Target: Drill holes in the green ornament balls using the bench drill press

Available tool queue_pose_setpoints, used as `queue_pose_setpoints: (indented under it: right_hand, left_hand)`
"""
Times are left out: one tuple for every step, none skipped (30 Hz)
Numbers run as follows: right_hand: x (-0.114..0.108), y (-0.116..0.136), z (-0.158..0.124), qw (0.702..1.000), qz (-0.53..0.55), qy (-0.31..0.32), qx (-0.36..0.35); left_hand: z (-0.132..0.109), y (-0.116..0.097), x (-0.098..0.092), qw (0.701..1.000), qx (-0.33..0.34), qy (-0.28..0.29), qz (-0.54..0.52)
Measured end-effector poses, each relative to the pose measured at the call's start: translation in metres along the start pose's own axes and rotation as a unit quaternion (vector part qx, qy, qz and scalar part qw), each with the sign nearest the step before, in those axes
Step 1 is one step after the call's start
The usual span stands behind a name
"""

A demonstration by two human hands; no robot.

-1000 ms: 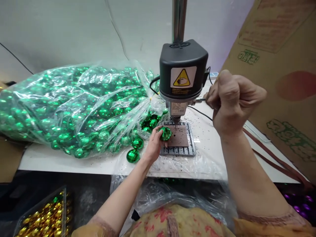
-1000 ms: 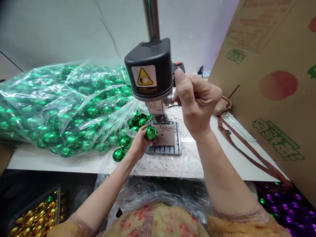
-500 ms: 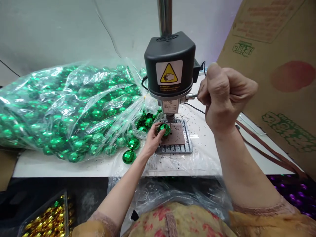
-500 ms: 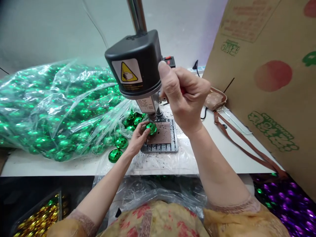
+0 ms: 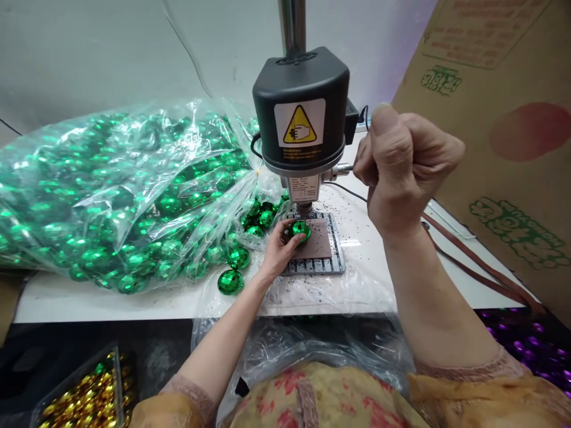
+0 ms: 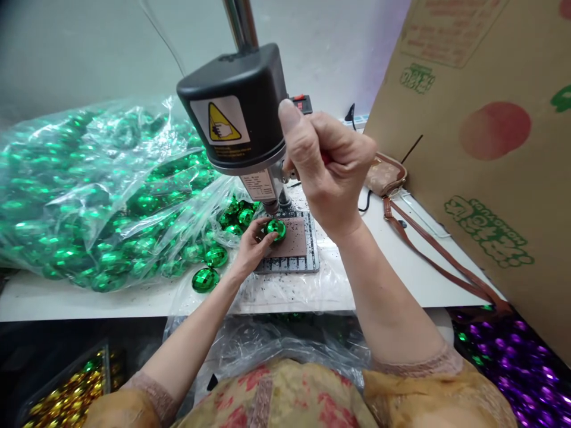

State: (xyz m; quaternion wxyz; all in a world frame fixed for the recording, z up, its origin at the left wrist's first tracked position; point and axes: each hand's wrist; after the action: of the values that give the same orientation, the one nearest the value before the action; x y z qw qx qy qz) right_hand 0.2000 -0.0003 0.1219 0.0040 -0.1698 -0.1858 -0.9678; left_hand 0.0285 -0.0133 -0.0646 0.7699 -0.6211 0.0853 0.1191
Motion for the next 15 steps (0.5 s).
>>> queue_pose_setpoints:
  right_hand:
    - [0.000, 0.001, 0.000, 1.000, -0.005, 0.003, 0.003]
    - [-0.001, 0.002, 0.000, 1.000, -0.011, 0.005, 0.005]
    - [-0.001, 0.003, 0.000, 1.000, -0.022, 0.006, 0.007]
    - [-0.001, 0.003, 0.000, 0.999, -0.037, 0.006, 0.011]
    - [-0.001, 0.004, 0.000, 0.998, -0.055, 0.007, 0.017]
    - [0.000, 0.004, 0.001, 0.997, -0.072, 0.008, 0.023]
    - [0.000, 0.003, 0.001, 0.996, -0.084, 0.004, 0.026]
    - [0.001, 0.002, 0.002, 0.996, -0.089, 0.001, 0.026]
    - [0.002, 0.001, 0.004, 0.996, -0.088, -0.005, 0.023]
    - [0.004, -0.001, 0.006, 0.996, -0.083, -0.010, 0.020]
    - [0.005, -0.003, 0.009, 0.996, -0.081, -0.013, 0.019]
    - [0.006, -0.005, 0.012, 0.997, -0.077, -0.014, 0.020]
    - [0.007, -0.007, 0.016, 0.997, -0.070, -0.012, 0.025]
    - [0.008, -0.009, 0.020, 0.998, -0.059, -0.008, 0.033]
    - [0.009, -0.010, 0.024, 0.998, -0.046, 0.000, 0.045]
  left_hand:
    - [-0.001, 0.000, 0.000, 1.000, 0.001, -0.001, 0.010]
    - [-0.002, 0.000, 0.000, 1.000, 0.002, -0.003, 0.025]
    - [-0.004, 0.000, 0.000, 0.999, 0.008, -0.007, 0.046]
    - [-0.005, -0.001, 0.000, 0.997, 0.019, -0.013, 0.068]
    - [-0.006, -0.001, 0.000, 0.995, 0.033, -0.019, 0.089]
    - [-0.008, -0.002, 0.000, 0.993, 0.050, -0.022, 0.104]
    - [-0.009, -0.002, 0.001, 0.991, 0.065, -0.020, 0.112]
    - [-0.010, -0.002, 0.002, 0.991, 0.076, -0.015, 0.112]
    - [-0.010, -0.003, 0.003, 0.991, 0.083, -0.006, 0.109]
    - [-0.011, -0.003, 0.004, 0.991, 0.087, 0.004, 0.103]
    - [-0.011, -0.004, 0.005, 0.992, 0.086, 0.012, 0.096]
    - [-0.011, -0.004, 0.006, 0.993, 0.083, 0.015, 0.085]
    - [-0.010, -0.005, 0.008, 0.994, 0.078, 0.012, 0.071]
    - [-0.009, -0.007, 0.009, 0.996, 0.069, 0.006, 0.059]
    - [-0.008, -0.008, 0.011, 0.997, 0.058, -0.004, 0.051]
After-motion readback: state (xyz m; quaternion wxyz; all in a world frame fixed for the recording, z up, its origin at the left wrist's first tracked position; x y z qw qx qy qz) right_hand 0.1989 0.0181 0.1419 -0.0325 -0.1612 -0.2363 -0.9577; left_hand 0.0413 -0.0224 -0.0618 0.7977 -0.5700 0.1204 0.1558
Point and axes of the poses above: each hand's wrist, its own z-axis towards the middle knuckle, its own x-axis out of the palm, y = z × x, and after that the axes turned 3 degrees about -x, right-handed
